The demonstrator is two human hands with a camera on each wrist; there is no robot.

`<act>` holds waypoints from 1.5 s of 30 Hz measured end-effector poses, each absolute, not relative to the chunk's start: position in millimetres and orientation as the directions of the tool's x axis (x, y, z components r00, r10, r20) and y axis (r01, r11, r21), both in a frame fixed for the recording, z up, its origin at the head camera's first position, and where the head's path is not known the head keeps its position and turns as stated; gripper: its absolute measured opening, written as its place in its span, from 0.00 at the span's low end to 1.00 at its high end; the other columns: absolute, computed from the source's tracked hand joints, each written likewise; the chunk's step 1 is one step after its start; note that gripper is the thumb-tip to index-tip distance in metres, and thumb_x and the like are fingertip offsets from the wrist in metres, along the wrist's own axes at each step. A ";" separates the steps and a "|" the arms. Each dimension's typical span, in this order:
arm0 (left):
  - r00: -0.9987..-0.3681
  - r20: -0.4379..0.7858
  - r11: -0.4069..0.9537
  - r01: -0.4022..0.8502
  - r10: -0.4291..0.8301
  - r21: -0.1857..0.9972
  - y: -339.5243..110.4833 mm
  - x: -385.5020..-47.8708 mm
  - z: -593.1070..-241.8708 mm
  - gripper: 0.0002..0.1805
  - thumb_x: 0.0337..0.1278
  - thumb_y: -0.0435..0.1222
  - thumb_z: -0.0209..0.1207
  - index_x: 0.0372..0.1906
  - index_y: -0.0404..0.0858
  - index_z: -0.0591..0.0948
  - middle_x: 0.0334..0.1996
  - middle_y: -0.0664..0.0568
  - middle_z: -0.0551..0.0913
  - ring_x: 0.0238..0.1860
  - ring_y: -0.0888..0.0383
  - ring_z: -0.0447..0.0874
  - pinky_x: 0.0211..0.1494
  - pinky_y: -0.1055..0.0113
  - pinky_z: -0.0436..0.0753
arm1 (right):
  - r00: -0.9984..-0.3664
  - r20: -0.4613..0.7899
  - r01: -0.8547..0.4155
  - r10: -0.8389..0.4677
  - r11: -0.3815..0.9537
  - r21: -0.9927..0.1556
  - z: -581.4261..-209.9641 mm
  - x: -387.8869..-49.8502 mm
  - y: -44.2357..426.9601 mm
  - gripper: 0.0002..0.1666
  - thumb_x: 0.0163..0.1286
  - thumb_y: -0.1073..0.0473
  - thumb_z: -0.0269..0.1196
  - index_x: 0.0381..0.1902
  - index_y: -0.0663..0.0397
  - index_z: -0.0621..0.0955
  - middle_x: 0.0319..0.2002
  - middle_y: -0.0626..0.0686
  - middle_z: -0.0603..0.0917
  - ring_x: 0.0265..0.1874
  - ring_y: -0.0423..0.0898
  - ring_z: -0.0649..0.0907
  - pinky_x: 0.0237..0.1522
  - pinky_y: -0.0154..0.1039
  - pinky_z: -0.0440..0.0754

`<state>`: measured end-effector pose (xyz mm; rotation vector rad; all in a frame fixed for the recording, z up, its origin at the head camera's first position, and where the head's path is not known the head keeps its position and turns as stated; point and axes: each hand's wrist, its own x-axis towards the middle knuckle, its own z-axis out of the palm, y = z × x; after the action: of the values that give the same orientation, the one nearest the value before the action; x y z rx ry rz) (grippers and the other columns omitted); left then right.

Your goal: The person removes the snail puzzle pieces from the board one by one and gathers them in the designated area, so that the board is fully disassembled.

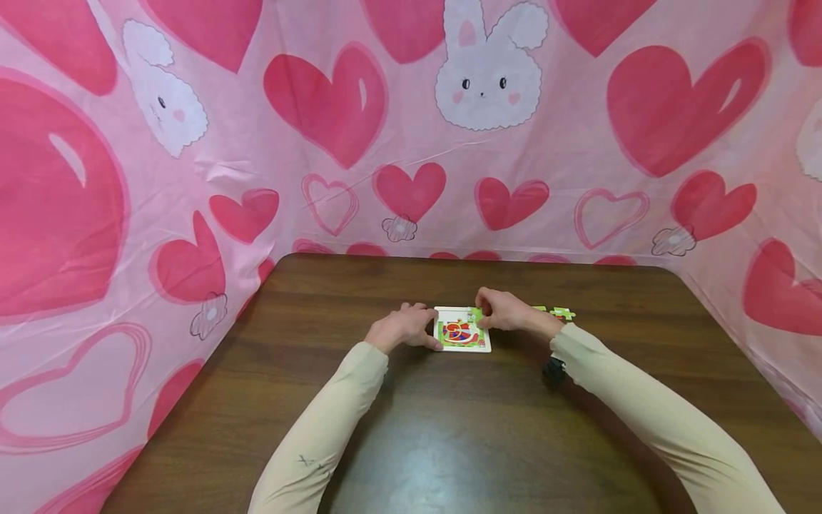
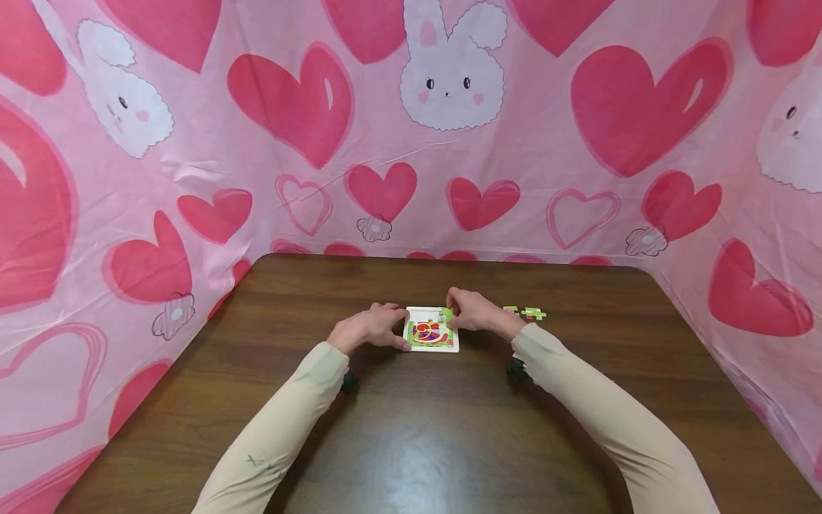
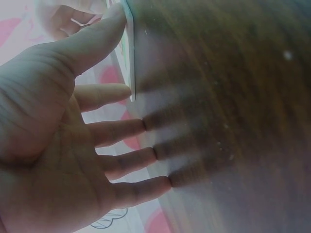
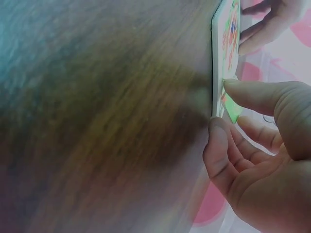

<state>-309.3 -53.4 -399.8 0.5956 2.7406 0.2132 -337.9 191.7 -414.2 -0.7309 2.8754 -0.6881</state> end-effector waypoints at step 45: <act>-0.860 -0.263 0.897 0.398 0.438 0.192 -52.8 -309.7 -401.1 0.40 0.49 0.60 0.67 0.66 0.49 0.71 0.68 0.49 0.69 0.63 0.47 0.66 0.66 0.44 0.71 | -0.932 0.085 -0.307 -0.353 0.639 -0.706 -412.4 -330.2 212.3 0.10 0.65 0.62 0.66 0.40 0.57 0.76 0.29 0.55 0.81 0.23 0.47 0.81 0.24 0.39 0.81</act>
<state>-309.7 -52.8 -401.1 0.6232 2.7615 0.1886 -330.2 212.3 -412.4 -0.5622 2.7882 -1.1836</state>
